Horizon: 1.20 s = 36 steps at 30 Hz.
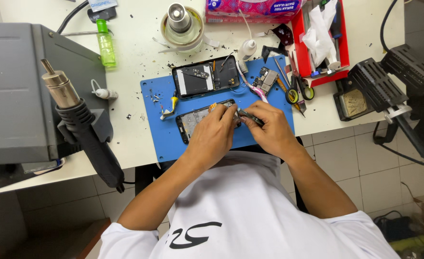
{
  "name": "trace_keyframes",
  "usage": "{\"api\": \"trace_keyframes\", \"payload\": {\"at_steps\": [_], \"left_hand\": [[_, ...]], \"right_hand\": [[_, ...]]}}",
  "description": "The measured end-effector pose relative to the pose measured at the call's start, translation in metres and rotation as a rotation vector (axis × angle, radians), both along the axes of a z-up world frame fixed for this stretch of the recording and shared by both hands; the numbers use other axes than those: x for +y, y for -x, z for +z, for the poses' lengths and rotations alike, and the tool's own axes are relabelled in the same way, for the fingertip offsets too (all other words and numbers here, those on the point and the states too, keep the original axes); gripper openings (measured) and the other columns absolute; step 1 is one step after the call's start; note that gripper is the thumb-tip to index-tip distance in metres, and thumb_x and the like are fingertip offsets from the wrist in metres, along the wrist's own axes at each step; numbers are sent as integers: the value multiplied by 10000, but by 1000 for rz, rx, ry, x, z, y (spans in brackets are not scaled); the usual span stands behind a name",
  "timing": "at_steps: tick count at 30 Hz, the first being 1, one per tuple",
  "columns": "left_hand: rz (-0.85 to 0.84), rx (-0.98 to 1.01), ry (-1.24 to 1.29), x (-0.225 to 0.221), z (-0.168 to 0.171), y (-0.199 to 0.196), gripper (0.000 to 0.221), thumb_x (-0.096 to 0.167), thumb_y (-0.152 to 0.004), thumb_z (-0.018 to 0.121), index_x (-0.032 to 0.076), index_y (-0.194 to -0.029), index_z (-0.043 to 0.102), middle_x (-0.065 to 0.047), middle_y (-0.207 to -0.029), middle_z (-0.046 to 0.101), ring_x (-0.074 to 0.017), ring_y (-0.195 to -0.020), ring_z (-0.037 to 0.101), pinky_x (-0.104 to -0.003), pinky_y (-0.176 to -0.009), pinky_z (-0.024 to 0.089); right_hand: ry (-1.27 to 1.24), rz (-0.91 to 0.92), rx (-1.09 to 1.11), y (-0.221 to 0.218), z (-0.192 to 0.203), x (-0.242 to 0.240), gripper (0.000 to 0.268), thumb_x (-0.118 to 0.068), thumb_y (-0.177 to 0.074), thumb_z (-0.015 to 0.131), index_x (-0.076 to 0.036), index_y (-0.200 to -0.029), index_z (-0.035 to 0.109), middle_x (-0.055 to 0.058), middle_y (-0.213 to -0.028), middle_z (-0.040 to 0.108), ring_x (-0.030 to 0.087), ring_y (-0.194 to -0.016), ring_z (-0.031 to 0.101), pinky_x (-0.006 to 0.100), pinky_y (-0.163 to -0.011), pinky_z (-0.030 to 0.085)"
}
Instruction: The person disassembles a smartphone on a blue mat, using tweezers and a screwdriver to remove screws and separate internal components. They lift the motherboard and set it aside, then continue to manipulate small parts within the phone chassis.
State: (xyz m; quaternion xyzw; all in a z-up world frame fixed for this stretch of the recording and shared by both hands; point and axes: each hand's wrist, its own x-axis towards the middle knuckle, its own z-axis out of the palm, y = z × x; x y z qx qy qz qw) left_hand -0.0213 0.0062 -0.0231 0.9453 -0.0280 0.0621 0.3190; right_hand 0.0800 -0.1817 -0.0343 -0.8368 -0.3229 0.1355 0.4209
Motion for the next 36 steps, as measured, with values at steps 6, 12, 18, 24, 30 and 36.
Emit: {"api": "trace_keyframes", "payload": {"at_steps": [6, 12, 18, 24, 30, 36], "left_hand": [[96, -39, 110, -3, -16, 0, 148, 190, -1146, 654, 68, -1134, 737, -52, -870, 643, -289, -751, 766, -390, -639, 612], [235, -58, 398, -4, -12, -2, 163, 198, -1137, 688, 100, -1025, 754, -24, -756, 687, -190, -641, 732, -286, -547, 572], [269, -74, 545, -8, -6, -5, 163, 115, -1105, 690, 68, -963, 755, -55, -684, 696, -203, -624, 711, -299, -545, 559], [217, -86, 569, -8, -10, -4, 166, 72, -1081, 699, 56, -928, 761, -86, -661, 709, -237, -603, 702, -321, -551, 551], [188, 36, 171, 5, 4, 7, 203, 151, -1151, 636, -8, -1160, 762, -153, -850, 753, -314, -684, 774, -408, -561, 602], [105, 33, -75, 2, -8, 8, 218, 84, -1149, 603, -45, -1255, 743, -141, -949, 704, -322, -712, 785, -421, -573, 630]], "right_hand": [[-128, -13, 92, -2, 14, 2, 105, -49, -1070, 788, -105, -1081, 876, 69, -918, 772, 236, -760, 729, 341, -648, 544], [-222, -84, 171, -1, 14, 2, 154, -82, -1060, 828, -68, -1211, 854, 95, -944, 784, 188, -753, 699, 319, -632, 520], [-234, -145, 412, -3, 7, 3, 79, -85, -1038, 847, -42, -1101, 867, 57, -760, 746, 98, -709, 617, 271, -626, 502], [-278, -152, 537, -10, 7, 8, 72, -71, -1038, 829, -2, -1052, 817, 45, -655, 655, 89, -654, 579, 246, -599, 465], [-47, -153, 412, -12, 8, 16, 52, -56, -1008, 783, -38, -1017, 831, 68, -733, 741, 137, -687, 631, 297, -635, 511], [107, -105, 175, -8, 0, 26, 78, -48, -986, 779, -50, -1020, 849, 158, -782, 751, 317, -762, 741, 414, -704, 567]]}}
